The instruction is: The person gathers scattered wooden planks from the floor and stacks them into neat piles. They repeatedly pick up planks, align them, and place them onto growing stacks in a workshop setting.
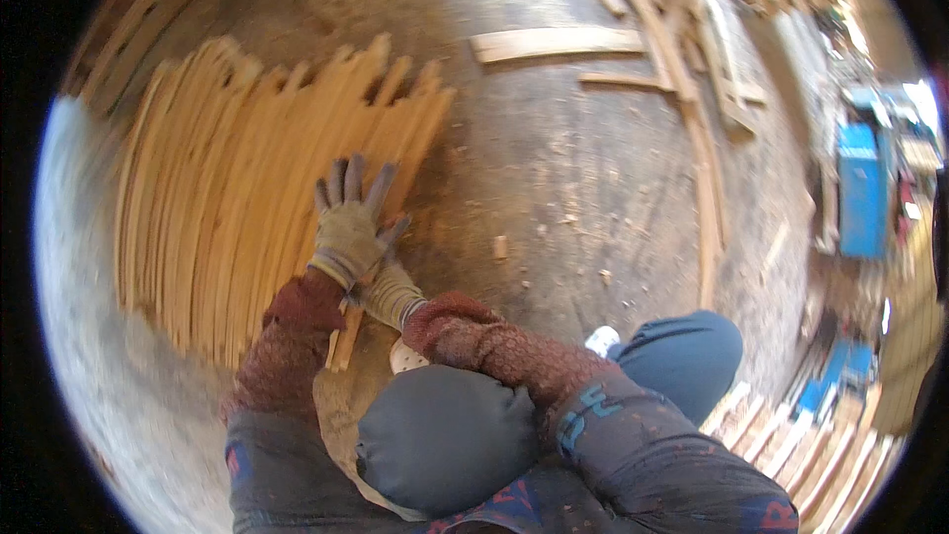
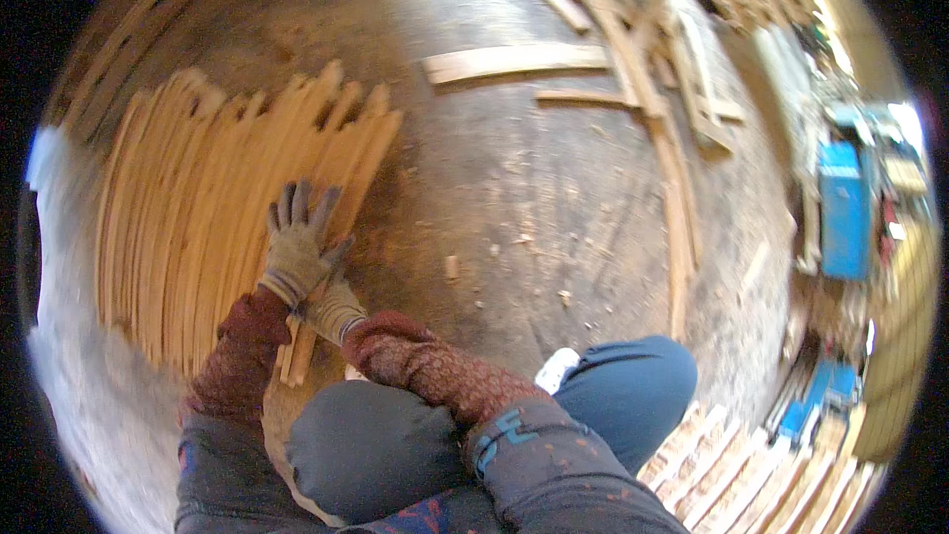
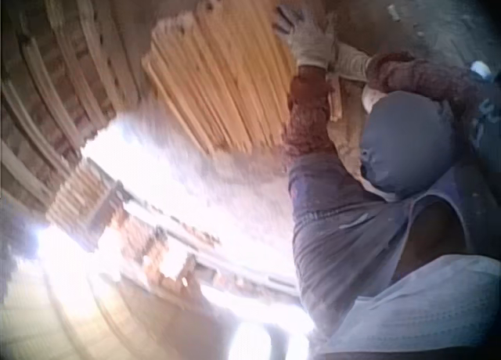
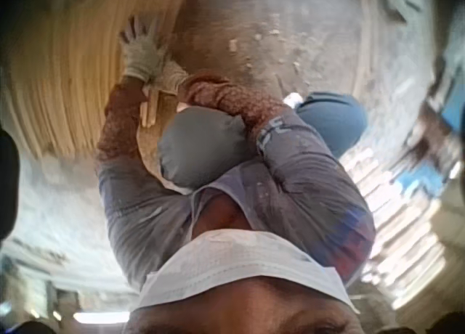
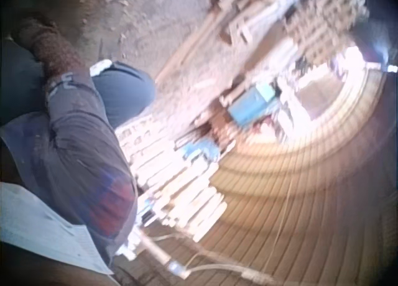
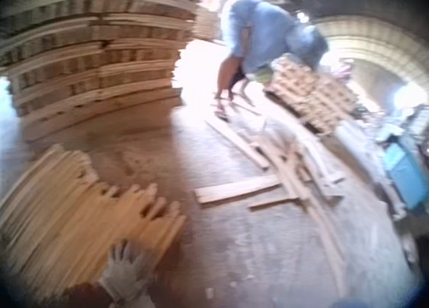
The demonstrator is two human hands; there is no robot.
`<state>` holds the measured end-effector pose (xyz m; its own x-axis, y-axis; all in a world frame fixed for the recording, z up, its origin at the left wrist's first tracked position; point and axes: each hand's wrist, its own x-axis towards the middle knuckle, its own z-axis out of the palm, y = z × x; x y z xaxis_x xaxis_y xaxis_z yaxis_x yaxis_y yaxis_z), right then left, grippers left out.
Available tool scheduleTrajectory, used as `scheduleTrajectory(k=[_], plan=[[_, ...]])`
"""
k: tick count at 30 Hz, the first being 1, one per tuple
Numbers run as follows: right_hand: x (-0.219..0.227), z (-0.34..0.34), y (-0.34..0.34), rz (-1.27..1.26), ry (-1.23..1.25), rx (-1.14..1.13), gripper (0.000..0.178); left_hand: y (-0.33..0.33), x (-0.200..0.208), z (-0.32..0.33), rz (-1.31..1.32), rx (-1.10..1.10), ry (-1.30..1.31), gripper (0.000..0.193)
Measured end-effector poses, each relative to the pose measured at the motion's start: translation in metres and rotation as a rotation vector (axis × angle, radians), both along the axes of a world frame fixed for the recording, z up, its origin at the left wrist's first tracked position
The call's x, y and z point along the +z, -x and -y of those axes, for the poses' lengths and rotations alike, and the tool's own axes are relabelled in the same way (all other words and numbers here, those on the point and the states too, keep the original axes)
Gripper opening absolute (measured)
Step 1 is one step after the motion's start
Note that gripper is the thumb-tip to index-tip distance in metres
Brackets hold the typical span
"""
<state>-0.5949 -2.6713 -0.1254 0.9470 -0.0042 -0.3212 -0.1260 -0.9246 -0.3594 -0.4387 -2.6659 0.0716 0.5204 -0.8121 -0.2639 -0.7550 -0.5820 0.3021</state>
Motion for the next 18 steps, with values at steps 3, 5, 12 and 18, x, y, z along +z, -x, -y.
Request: scheduleTrajectory(k=[3, 5, 12, 18], plan=[[0.165, 0.078, -0.067, -0.638, -0.342, -0.165, 0.067, -0.015, -0.008, -0.023, 0.03, -0.013, -0.213, 0.09], [0.21, 0.17, -0.084, -0.813, -0.108, 0.073, 0.063, -0.008, -0.002, -0.005, -0.024, -0.065, -0.281, 0.094], [0.321, 0.473, -0.042, -0.185, 0.193, -0.551, 0.076, 0.004, 0.03, 0.08, -0.119, 0.008, -0.24, 0.104], [0.304, 0.644, 0.066, -0.182, 0.381, -0.9, 0.106, 0.006, 0.053, 0.269, -0.028, -0.127, 0.002, 0.092]])
